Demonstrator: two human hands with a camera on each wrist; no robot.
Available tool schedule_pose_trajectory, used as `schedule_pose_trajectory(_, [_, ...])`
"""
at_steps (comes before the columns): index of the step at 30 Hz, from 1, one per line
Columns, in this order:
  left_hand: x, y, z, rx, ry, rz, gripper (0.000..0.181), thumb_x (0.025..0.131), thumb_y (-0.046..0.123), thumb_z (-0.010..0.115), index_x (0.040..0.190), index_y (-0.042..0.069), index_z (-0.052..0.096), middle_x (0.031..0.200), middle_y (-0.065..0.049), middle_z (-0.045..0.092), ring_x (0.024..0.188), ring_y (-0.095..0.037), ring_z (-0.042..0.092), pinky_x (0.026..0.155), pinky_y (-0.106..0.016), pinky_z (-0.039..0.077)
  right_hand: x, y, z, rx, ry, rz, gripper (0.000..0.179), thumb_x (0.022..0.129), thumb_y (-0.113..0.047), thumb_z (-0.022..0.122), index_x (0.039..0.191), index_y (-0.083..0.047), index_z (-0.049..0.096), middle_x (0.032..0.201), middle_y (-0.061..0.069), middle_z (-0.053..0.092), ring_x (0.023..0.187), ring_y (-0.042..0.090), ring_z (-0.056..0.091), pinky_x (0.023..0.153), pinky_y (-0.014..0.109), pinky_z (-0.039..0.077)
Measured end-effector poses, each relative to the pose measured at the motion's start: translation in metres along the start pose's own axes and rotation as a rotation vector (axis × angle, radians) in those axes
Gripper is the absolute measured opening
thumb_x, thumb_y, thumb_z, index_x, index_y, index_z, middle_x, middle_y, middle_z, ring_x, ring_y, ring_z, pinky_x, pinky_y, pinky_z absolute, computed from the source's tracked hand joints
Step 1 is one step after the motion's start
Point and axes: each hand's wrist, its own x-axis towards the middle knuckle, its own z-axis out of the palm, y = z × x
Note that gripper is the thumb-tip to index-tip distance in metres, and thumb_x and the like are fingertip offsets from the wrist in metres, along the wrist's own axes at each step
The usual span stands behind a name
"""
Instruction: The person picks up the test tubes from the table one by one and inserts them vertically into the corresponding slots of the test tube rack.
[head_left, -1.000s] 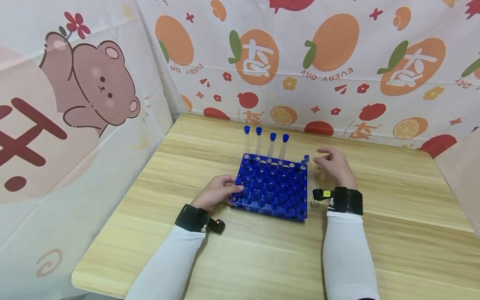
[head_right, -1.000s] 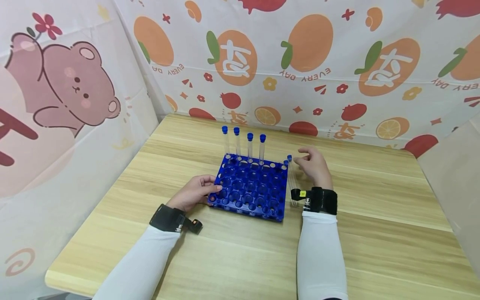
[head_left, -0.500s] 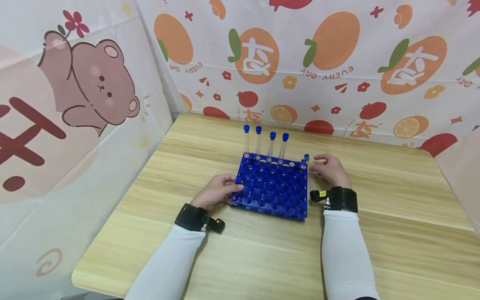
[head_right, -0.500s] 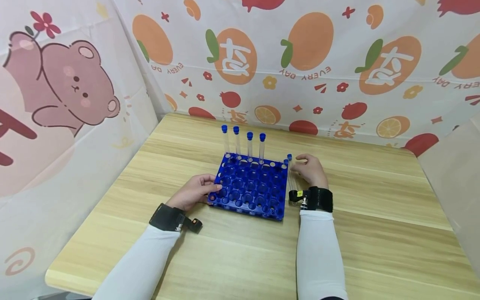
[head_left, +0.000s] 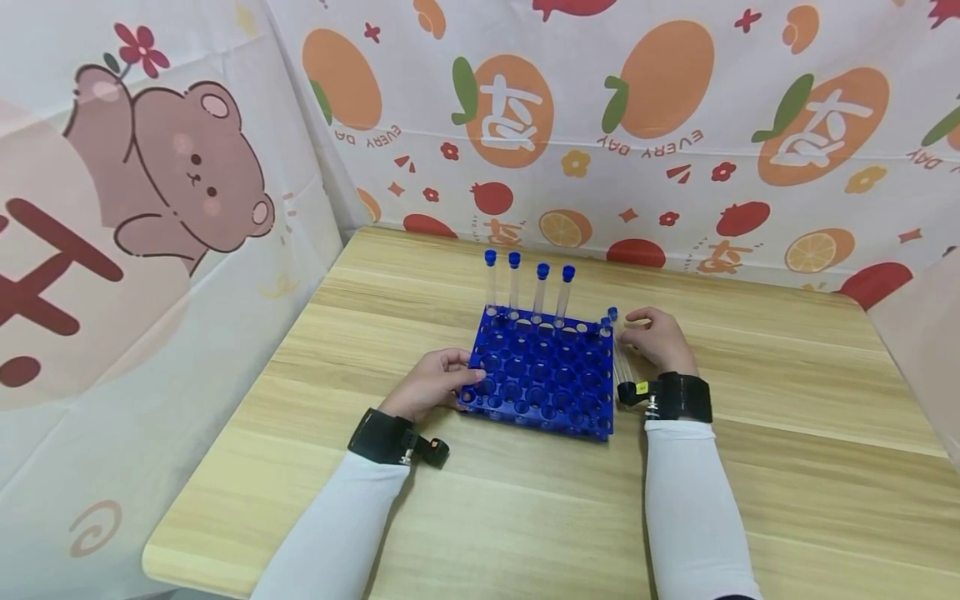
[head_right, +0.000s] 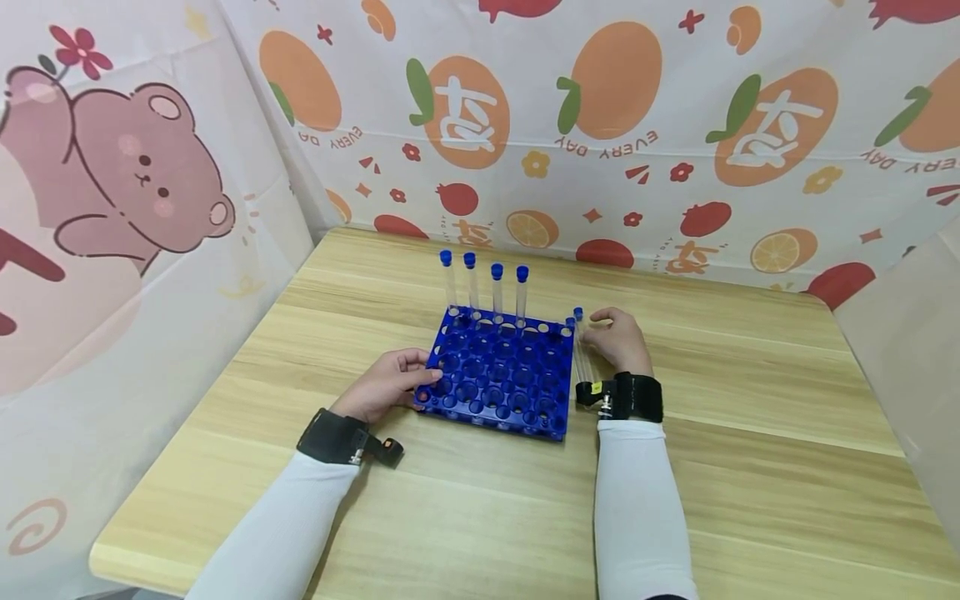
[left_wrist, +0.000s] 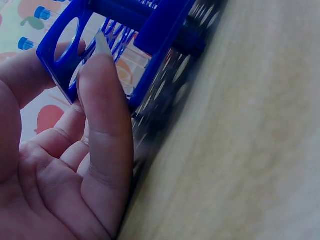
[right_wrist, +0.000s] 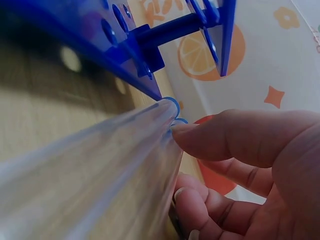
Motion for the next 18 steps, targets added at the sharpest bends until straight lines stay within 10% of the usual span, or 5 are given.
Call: schedule_pose_trajectory(18, [-0.0007, -0.0004, -0.0002, 0.000, 0.002, -0.007, 0.030, 0.092, 0.014, 0.068, 0.115, -0.002, 0.059, 0.091, -0.004, 0.072, 0.073, -0.014, 0.067, 0.066, -0.036, 0.063, 0.0009, 0.0002, 0.0016, -0.047, 0.015, 0.036, 0.048, 0.087, -0.026, 0.068, 0.128, -0.006, 0.052, 0.111, 0.017, 0.057, 0.094, 0.029, 0.055, 0.074, 0.032, 0.044])
